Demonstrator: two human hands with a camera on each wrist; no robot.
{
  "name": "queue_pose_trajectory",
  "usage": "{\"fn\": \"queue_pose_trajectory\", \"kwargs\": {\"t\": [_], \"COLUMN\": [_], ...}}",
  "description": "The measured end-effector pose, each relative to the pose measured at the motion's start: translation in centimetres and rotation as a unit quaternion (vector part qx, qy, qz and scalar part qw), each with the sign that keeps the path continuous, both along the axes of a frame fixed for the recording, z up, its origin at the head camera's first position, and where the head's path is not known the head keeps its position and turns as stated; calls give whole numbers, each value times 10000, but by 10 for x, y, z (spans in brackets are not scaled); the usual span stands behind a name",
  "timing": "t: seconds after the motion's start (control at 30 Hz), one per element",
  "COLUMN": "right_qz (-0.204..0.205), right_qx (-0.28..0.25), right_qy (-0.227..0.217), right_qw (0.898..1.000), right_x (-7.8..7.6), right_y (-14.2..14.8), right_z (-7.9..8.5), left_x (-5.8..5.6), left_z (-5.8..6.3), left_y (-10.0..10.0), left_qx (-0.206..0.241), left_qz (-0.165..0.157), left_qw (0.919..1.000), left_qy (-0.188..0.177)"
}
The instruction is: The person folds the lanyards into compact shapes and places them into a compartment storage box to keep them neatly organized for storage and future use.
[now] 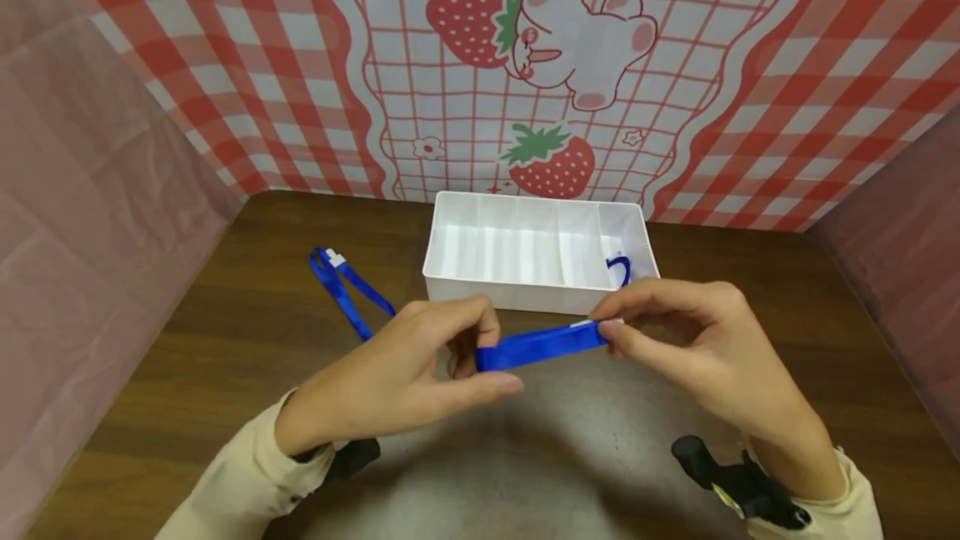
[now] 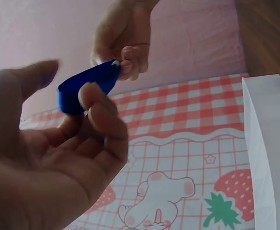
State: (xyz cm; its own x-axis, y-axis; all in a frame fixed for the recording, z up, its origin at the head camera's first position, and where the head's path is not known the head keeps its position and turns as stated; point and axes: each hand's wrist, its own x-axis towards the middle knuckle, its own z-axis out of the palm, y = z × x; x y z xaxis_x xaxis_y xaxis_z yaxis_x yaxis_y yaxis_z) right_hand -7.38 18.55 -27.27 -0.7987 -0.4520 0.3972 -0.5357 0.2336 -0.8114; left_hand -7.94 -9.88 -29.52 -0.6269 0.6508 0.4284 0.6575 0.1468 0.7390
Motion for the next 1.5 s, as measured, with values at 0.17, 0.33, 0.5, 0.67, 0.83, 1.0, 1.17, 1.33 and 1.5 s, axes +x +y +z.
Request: {"fn": "queue_pose_trajectory", "kwargs": {"t": [0.17, 0.33, 0.5, 0.67, 0.83, 1.0, 1.17, 1.33, 1.5], "right_qz": [107, 381, 640, 473, 411, 427, 482, 539, 755], "right_qx": [35, -230, -499, -171, 116, 423, 532, 517, 439], "right_qy": [-143, 16, 89, -167, -202, -322, -509, -732, -880], "right_qw": [9998, 9990, 9967, 9986, 9989, 9977, 9961, 9945, 9923], "right_x": [2, 1, -2, -1, -3, -8, -16, -21, -24], "right_y": [-1, -3, -5, -4, -3, -2, -2, -3, -4], "right_z": [0, -3, -5, -4, -5, -8, -13, -15, -19], "left_x": [1, 1, -2, -4, -7, -13, -17, -21, -20], "left_z": [-2, -3, -1, 0, -5, -10, -10, -12, -9], "left_y": [5, 5, 4, 3, 2, 1, -1, 2, 6], "left_qx": [293, 532, 484, 191, 53, 223, 269, 594, 885], "left_qz": [298, 249, -50, -592, -842, -1471, -1936, -1499, -1782], "left_qw": [9990, 9982, 9988, 9980, 9963, 9883, 9797, 9869, 9787], "left_qy": [162, 83, -47, 142, 176, -339, -449, 73, 513]}}
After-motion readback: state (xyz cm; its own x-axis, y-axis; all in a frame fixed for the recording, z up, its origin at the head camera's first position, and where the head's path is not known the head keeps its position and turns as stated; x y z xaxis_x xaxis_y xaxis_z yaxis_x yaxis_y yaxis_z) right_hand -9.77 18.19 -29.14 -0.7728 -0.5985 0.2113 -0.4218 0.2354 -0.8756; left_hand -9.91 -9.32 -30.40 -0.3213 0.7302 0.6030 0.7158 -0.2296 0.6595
